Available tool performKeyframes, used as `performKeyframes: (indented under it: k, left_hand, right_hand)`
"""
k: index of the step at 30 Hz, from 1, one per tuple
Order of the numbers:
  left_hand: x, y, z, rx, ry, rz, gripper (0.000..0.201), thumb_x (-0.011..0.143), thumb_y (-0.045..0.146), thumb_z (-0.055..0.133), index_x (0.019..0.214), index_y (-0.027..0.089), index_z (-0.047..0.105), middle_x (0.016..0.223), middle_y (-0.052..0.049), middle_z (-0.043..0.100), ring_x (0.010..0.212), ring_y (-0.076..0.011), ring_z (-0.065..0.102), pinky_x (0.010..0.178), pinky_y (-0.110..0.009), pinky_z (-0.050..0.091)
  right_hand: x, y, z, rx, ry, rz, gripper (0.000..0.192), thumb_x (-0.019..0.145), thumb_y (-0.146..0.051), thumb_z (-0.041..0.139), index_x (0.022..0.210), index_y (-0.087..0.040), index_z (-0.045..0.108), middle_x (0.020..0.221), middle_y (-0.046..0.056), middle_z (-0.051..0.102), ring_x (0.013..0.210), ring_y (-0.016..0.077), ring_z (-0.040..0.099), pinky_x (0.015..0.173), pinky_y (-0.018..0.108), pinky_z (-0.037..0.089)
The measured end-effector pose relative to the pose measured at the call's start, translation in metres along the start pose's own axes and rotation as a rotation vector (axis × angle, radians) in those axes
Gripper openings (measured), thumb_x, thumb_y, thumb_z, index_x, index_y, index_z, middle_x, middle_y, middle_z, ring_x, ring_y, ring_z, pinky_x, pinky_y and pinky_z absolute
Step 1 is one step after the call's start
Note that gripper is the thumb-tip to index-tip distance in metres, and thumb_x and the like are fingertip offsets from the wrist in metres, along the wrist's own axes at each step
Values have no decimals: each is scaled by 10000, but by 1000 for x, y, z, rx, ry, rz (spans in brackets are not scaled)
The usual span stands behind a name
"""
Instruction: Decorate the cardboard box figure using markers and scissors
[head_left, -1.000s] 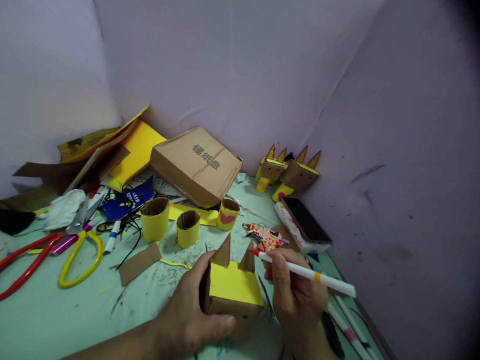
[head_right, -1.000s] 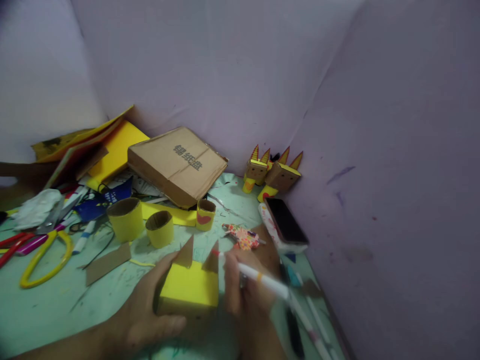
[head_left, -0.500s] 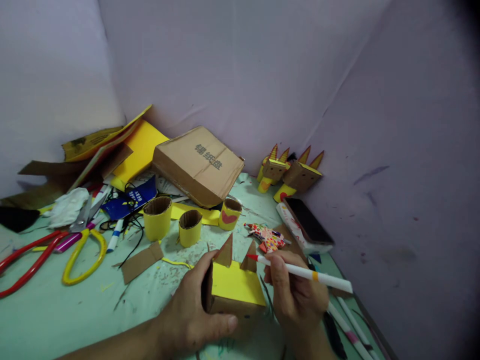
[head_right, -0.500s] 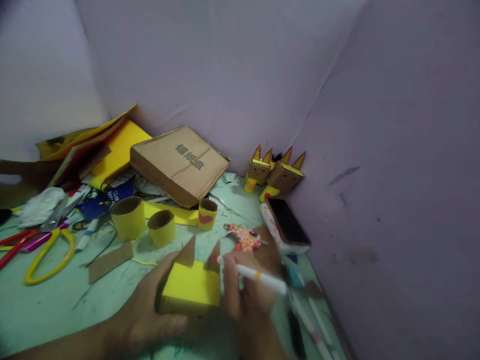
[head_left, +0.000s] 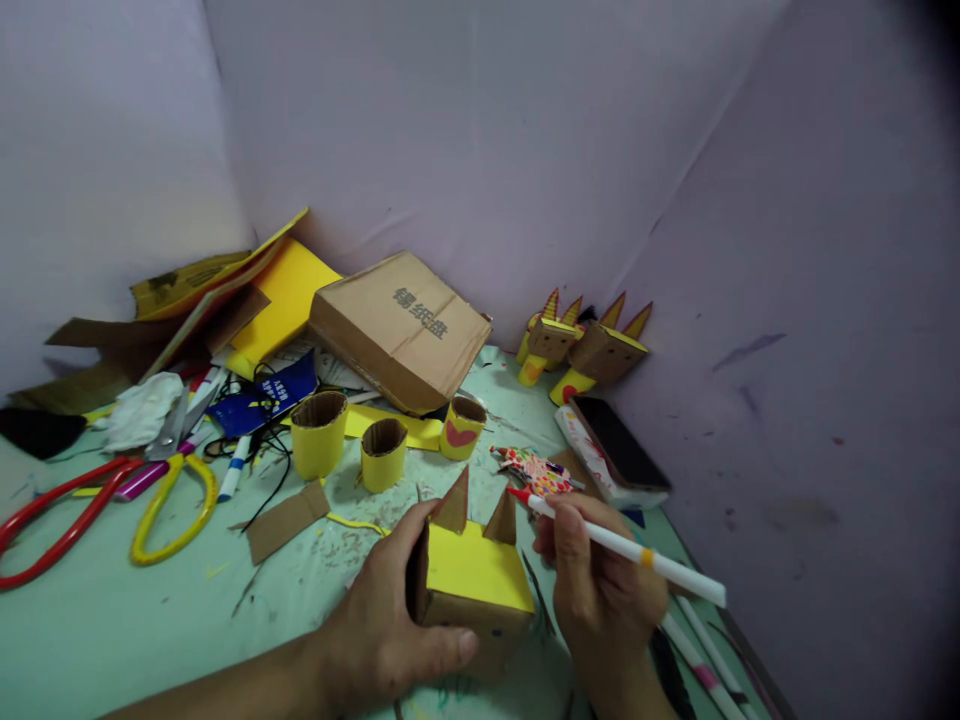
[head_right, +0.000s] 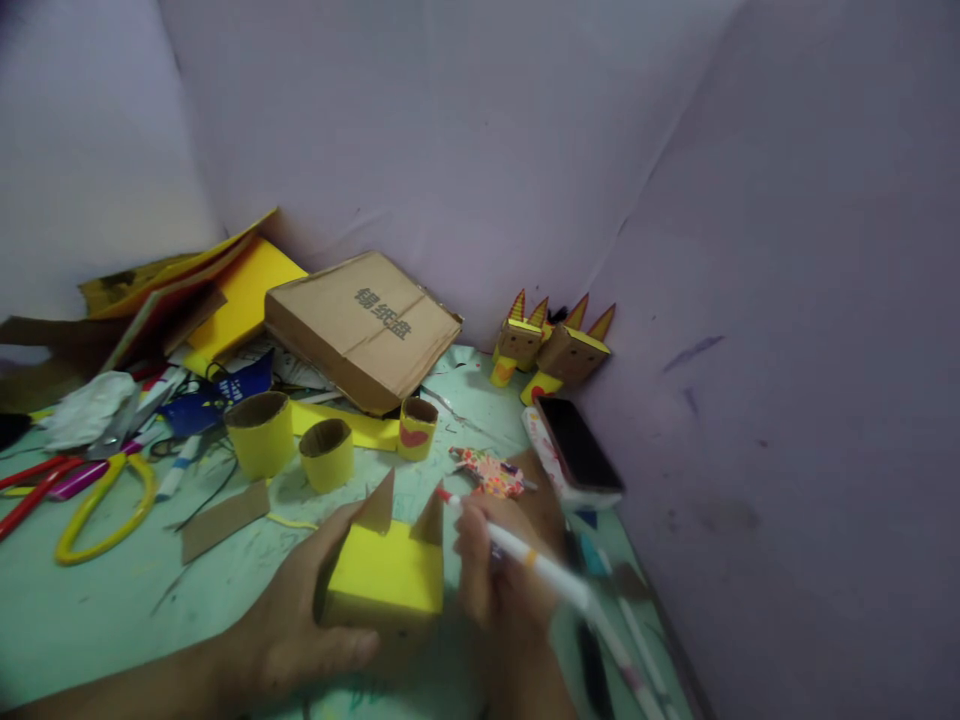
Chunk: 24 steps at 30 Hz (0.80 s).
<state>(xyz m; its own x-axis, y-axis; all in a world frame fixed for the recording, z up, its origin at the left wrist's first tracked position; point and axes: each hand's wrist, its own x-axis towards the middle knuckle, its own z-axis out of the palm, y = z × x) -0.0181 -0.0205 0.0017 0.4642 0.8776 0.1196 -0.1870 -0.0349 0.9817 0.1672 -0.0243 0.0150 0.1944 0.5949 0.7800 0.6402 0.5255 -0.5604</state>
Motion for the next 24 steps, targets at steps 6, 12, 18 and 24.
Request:
performKeyframes:
  k: [6, 12, 18, 24]
  left_hand:
    - [1, 1, 0, -32, 1, -9, 782, 606, 377, 830, 1284, 205, 482, 1162, -76, 677, 1103, -339, 604, 917, -399, 493]
    - [0, -2, 1, -149, -9, -26, 771, 607, 334, 838, 1280, 210, 484, 1191, -83, 671, 1109, -335, 616, 922, -409, 495]
    - [0, 5, 0, -250, 23, -46, 820, 608, 353, 836, 1329, 201, 475, 1220, -99, 670, 1151, -362, 601, 938, -443, 502]
    - [-2, 9, 0, -294, 36, -89, 905, 630, 376, 836, 1394, 210, 380, 1266, -109, 640, 1192, -361, 576, 989, -453, 465]
  right_hand:
    - [0, -1, -1, -13, -62, 3, 221, 948, -178, 508, 767, -194, 634, 569, -29, 596, 445, 102, 562, 421, 204, 430]
    - [-6, 1, -3, 109, -36, 23, 144, 947, -217, 541, 863, -198, 656, 567, -41, 585, 443, 99, 543, 435, 209, 427]
    - [4, 3, 4, 252, 126, 363, 203, 939, -341, 557, 1021, -188, 661, 685, 2, 678, 573, 147, 650, 537, 266, 542]
    - [8, 0, 7, 256, -186, 522, 219, 750, -341, 689, 902, -183, 685, 790, 57, 740, 718, 212, 696, 650, 322, 558]
